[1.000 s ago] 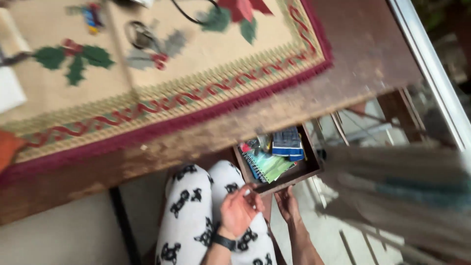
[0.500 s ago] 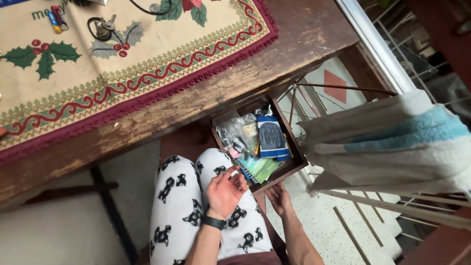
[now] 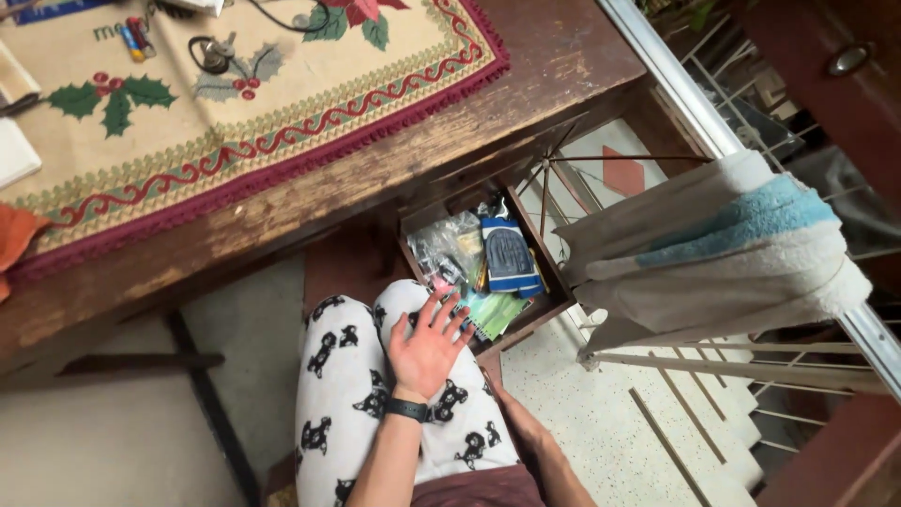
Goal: Emptying a wooden drawer of various items and then wiping it clean with a cloth.
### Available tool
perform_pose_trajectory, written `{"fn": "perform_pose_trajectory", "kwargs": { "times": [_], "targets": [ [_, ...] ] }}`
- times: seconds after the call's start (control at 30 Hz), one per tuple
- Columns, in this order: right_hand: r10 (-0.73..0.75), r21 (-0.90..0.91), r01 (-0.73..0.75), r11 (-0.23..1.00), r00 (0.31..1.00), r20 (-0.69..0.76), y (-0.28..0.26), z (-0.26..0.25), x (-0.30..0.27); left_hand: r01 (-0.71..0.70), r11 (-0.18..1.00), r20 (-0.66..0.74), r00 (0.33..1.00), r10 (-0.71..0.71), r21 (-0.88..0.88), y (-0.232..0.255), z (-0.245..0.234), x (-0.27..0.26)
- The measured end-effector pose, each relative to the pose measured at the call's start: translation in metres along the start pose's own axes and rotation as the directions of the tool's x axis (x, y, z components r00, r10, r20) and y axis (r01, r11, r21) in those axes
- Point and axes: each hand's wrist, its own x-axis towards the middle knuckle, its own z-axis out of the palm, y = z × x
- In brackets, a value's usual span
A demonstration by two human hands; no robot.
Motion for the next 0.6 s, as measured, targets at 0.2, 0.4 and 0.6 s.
{"fn": "perform_pose_trajectory", "kwargs": {
  "times": [0.2, 0.4, 0.6],
  "targets": [
    [-0.065, 0.166, 0.051, 0.985, 0.994, 0.082, 0.026, 0.016, -0.004, -0.033, 0.998, -0.030, 0.999, 0.031, -0.050, -0.018, -0.004, -0.046],
    [-0.146, 0.072, 0.137, 0.988, 0.981, 0.128, 0.139, -0.012, 0.020, -0.066, 0.986, 0.043, 0.996, 0.073, -0.154, -0.052, -0.023, -0.077],
    [-0.284, 0.053, 0.279, 0.959, 0.931, 0.228, 0.172, -0.047, 0.045, -0.049, 0.993, 0.119, 0.991, 0.061, -0.103, -0.076, -0.027, -0.100]
  ]
}}
